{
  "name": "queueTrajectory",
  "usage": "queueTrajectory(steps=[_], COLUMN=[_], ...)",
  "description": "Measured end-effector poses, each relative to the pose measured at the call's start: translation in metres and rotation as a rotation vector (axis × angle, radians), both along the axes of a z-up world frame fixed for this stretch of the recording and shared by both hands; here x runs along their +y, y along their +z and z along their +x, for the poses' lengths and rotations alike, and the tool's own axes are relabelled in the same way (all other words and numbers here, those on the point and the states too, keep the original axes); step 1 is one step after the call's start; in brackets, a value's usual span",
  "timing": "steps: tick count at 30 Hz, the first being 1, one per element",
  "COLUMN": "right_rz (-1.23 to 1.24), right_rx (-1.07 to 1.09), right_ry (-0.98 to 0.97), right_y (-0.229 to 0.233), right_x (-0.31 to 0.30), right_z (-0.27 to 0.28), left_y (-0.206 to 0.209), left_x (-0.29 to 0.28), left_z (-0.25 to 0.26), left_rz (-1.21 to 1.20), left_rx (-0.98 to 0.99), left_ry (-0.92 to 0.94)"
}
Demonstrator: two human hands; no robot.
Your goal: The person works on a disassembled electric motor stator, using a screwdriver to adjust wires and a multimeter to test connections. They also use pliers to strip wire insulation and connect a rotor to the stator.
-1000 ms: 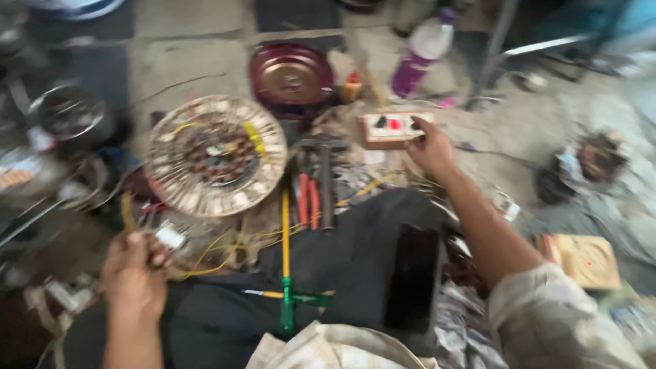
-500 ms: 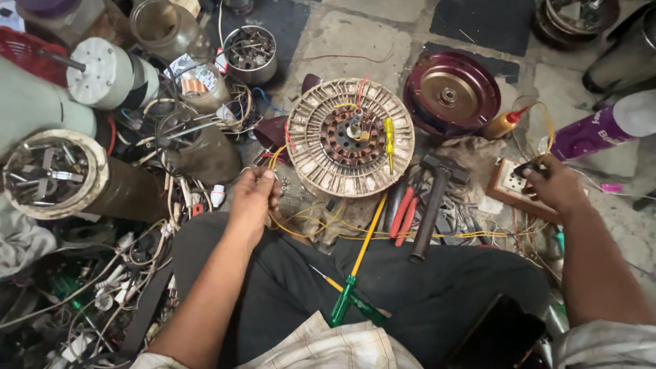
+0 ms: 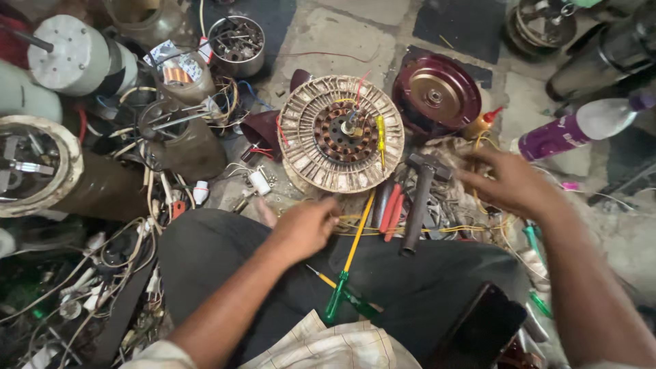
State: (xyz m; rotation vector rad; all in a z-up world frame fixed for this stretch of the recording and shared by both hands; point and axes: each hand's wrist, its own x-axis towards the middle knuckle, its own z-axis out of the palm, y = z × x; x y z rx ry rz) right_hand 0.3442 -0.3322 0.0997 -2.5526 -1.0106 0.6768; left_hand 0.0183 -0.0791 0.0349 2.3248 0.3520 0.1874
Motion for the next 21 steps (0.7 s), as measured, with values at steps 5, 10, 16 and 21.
queueTrajectory(steps=[5, 10, 16, 21], right_rz=[0.575, 0.743, 1.054, 1.237], right_rx=[-0.086, -0.164, -0.11, 0.141], right_ry=[0.157, -0.097, -0.137, -0.308], right_y=[-0.006, -0.047, -0.057, -0.041], right_x=[0.15, 0.21, 0.21, 0.184], right_z=[-0.088, -0.111, -0.114, -0.103], left_y=[0.005, 0.008, 0.012, 0.031], left_x=[-0.012, -0.008, 0.006, 0.025], left_z=[0.0, -0.006, 0.009, 0.024], left_rz=[0.287, 0.207, -0.223, -0.27], left_rx=[0.043, -0.359, -0.201, -0.399], left_ry=[-0.209, -0.128, 0.048, 0.354])
